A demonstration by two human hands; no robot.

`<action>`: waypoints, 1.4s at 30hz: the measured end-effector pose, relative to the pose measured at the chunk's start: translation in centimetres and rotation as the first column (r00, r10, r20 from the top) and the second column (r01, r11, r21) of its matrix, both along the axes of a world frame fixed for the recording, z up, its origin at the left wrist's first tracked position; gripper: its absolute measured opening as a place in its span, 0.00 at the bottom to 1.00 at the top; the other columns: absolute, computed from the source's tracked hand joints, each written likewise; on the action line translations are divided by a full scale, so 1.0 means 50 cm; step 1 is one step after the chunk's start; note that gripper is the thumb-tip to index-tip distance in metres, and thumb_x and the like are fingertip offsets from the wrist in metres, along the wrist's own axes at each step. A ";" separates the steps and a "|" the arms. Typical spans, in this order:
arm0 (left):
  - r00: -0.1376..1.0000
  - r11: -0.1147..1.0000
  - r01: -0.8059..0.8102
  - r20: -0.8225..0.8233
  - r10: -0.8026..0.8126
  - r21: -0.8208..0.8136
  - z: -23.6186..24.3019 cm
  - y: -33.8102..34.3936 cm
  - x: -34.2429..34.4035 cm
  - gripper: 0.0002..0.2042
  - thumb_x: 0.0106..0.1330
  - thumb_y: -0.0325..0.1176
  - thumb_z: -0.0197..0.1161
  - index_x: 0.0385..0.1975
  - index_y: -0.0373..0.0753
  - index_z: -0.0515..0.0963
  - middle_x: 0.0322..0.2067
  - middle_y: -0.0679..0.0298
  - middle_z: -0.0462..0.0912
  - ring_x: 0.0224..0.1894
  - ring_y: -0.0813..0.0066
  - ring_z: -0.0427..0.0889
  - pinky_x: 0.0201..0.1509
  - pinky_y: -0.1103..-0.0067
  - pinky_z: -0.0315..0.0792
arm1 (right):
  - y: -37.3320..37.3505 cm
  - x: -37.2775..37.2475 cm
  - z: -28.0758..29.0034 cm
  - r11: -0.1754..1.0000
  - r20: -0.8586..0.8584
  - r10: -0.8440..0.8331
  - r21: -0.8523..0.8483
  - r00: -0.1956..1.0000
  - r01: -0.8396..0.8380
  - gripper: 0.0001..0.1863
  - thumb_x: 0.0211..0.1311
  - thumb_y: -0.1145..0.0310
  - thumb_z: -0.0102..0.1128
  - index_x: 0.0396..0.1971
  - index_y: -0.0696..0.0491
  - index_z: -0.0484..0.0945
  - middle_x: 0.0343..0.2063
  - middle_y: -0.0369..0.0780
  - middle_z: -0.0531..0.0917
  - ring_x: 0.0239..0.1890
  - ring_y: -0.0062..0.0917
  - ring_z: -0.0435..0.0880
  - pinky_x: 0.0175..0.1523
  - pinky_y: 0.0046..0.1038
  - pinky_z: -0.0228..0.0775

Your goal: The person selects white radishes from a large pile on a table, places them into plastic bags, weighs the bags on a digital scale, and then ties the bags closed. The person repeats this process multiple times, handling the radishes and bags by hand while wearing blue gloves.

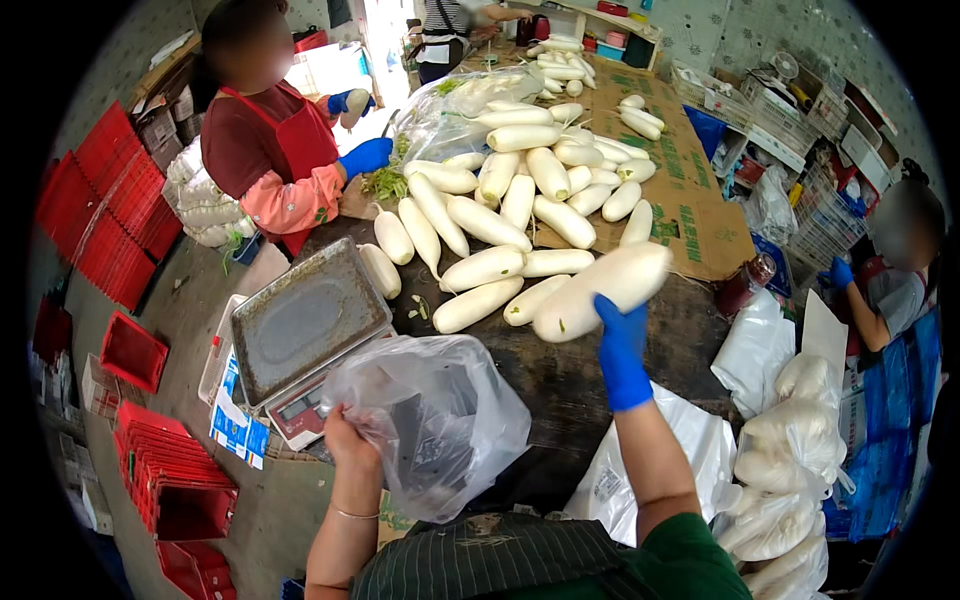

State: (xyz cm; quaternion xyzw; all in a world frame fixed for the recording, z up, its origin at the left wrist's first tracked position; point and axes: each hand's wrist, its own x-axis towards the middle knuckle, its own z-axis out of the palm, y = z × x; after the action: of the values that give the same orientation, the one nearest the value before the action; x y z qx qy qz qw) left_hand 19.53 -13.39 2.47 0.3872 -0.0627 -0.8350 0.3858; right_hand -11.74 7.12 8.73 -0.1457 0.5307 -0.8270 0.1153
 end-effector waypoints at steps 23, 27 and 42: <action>0.908 0.829 0.393 0.312 -0.280 -0.398 0.174 0.140 0.055 0.09 0.57 0.29 0.57 0.36 0.34 0.72 0.30 0.65 0.77 0.33 0.75 0.74 0.37 0.76 0.68 | -0.152 -0.017 -0.072 0.547 -0.520 0.700 0.831 0.489 0.100 0.32 0.49 0.69 0.59 0.57 0.53 0.62 0.51 0.46 0.71 0.55 0.36 0.69 0.57 0.31 0.61; 0.844 0.737 0.528 0.355 -0.402 -0.421 0.167 0.136 0.032 0.06 0.57 0.28 0.58 0.30 0.32 0.74 0.27 0.64 0.78 0.30 0.77 0.75 0.37 0.80 0.67 | -0.134 -0.126 -0.217 0.280 -0.502 0.753 0.829 0.425 0.484 0.31 0.47 0.70 0.58 0.55 0.50 0.64 0.52 0.49 0.69 0.56 0.41 0.67 0.58 0.36 0.58; 0.826 0.720 0.556 0.377 -0.420 -0.416 0.183 0.180 0.015 0.15 0.67 0.39 0.47 0.47 0.39 0.73 0.16 0.73 0.69 0.18 0.86 0.64 0.20 0.87 0.60 | -0.027 0.258 0.041 0.325 -0.269 0.943 0.864 0.194 -0.383 0.27 0.39 0.57 0.70 0.41 0.51 0.73 0.38 0.45 0.76 0.43 0.39 0.75 0.47 0.36 0.65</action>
State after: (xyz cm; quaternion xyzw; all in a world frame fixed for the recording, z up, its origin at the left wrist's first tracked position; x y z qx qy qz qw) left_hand 20.28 -4.37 11.62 0.3449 -0.4303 -0.8028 0.2265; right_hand 1.13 5.78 10.76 -0.6632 0.6246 -0.2837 0.2994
